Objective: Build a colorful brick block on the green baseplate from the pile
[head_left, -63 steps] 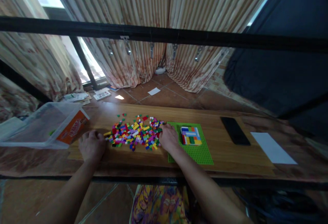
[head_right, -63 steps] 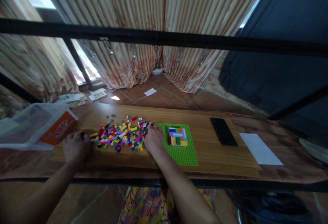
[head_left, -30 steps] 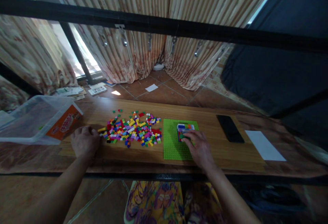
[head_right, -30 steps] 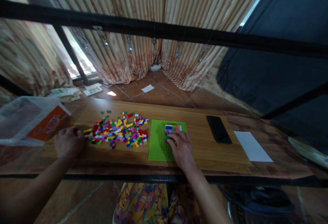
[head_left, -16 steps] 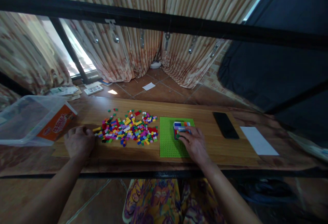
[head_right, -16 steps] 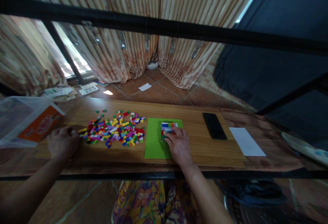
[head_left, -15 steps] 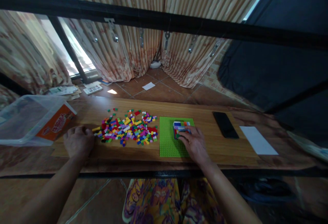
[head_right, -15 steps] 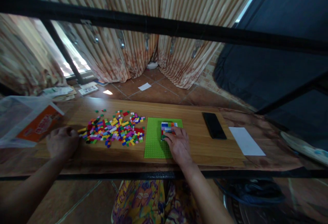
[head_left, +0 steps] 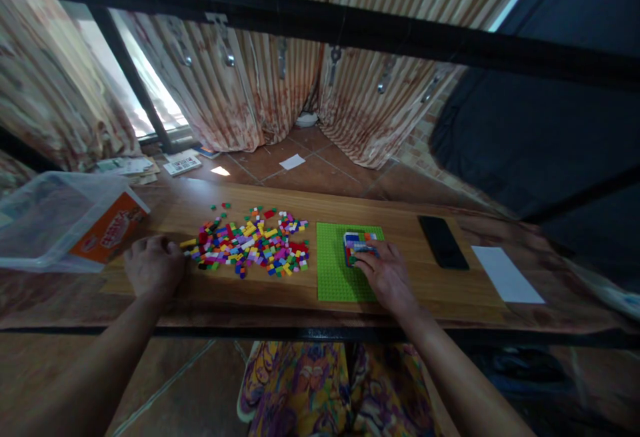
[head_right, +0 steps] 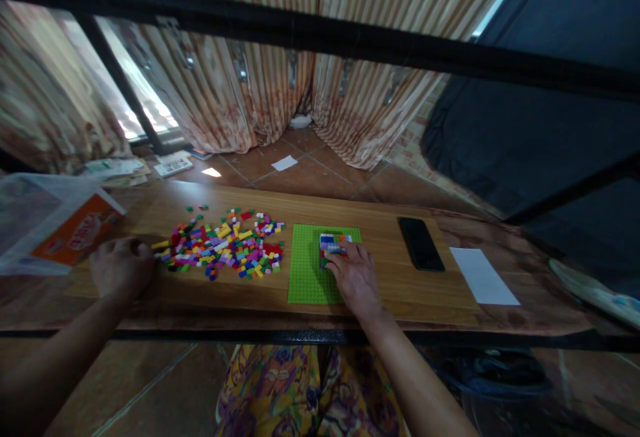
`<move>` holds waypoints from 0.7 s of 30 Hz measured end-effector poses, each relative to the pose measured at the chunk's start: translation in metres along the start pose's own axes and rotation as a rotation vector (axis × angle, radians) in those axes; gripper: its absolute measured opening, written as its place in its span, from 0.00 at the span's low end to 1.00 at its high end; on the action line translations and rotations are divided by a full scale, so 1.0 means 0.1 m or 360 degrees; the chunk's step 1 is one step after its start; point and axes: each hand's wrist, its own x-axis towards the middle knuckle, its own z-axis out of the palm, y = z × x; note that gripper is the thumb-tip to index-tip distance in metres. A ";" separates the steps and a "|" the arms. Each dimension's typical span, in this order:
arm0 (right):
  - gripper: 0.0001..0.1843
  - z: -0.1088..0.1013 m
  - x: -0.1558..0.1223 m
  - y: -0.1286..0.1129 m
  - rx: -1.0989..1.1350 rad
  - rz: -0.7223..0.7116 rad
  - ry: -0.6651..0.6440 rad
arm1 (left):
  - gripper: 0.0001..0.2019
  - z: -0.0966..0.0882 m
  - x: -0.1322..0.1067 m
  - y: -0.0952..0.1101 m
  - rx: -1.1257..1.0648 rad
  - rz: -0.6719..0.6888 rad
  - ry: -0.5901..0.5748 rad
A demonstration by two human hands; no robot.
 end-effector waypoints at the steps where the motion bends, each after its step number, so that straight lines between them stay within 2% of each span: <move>1: 0.13 0.01 0.00 0.01 0.0009 -0.0005 0.0002 | 0.22 0.00 0.00 0.00 -0.0006 -0.0004 -0.0002; 10: 0.13 0.03 0.01 0.00 0.0106 0.0086 -0.0019 | 0.23 0.02 0.00 -0.01 0.0034 0.0018 0.0002; 21: 0.08 0.02 0.09 -0.02 0.0054 0.0110 -0.0046 | 0.23 -0.02 -0.01 0.02 0.0057 0.0011 -0.0023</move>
